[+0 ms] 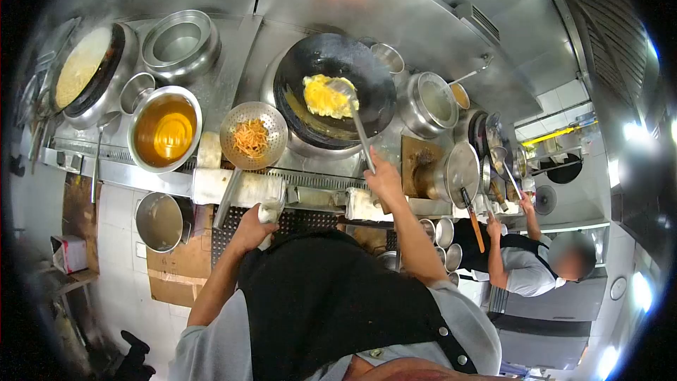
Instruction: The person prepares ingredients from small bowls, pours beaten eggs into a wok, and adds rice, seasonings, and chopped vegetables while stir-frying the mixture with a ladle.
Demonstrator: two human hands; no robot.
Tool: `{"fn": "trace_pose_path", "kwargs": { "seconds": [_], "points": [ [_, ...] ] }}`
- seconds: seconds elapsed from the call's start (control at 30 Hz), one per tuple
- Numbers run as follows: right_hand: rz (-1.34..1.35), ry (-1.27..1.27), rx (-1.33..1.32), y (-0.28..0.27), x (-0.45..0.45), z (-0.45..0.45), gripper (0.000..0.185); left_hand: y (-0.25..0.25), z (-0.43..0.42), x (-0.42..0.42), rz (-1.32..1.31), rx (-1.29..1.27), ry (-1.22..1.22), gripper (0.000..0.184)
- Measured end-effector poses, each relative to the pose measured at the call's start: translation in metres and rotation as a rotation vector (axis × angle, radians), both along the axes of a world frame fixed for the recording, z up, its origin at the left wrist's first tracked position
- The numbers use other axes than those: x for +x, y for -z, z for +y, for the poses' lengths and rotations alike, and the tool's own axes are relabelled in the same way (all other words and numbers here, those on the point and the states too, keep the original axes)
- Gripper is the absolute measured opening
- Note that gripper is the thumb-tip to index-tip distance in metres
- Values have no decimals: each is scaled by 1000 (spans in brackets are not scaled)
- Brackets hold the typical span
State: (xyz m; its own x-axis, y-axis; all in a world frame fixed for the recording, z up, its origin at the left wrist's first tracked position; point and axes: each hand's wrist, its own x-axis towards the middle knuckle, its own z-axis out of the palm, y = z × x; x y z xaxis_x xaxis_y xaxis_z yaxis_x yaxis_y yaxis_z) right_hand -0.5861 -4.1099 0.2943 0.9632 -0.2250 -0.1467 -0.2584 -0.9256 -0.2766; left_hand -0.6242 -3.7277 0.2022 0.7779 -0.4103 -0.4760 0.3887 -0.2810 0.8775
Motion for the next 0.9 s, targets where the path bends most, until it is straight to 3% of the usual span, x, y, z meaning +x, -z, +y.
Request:
{"fn": "trace_pose_path", "kwargs": {
  "seconds": [0.13,0.2,0.23,0.27,0.33,0.37,0.43,0.5,0.53,0.6,0.63,0.7,0.73,0.83,0.9],
  "points": [
    [138,-50,-193,0,6,-11,64,12,-2,-29,-294,44,-92,41],
    [-54,-136,-155,-18,-6,-1,54,9,-2,-42,40,-267,-279,35],
    [-230,-201,-122,-25,-16,5,45,0,-6,-48,23,-254,-288,35],
    [-379,-269,-41,-22,-25,18,38,-10,-14,-55,50,-316,-377,34],
    [-173,-447,360,-36,-59,62,49,-40,-40,-68,120,-432,-492,34],
    [-131,-588,595,-8,-74,77,56,-47,-57,-76,33,-452,-453,38],
    [-250,-743,663,4,-110,105,62,-39,-95,-87,-65,-608,-428,45],
    [-381,-606,568,8,-135,100,49,-52,-122,-101,299,-855,-524,50],
    [-402,-524,656,4,-149,88,43,-74,-136,-109,252,-971,-544,48],
    [-332,-338,874,7,-173,56,38,-48,-136,-118,254,-925,-508,45],
    [-287,-266,903,-10,-188,42,38,-48,-139,-128,258,-921,-500,43],
    [-280,-179,1126,8,-202,21,45,-70,-138,-161,144,-804,-444,42],
    [-273,-198,1255,3,-208,14,48,-74,-137,-176,157,-815,-408,42],
    [-116,-186,1300,-12,-213,0,43,-89,-149,-200,235,-913,-424,41],
    [-147,-193,1403,-14,-213,3,47,-88,-155,-201,315,-992,-458,39]
  ]
}}
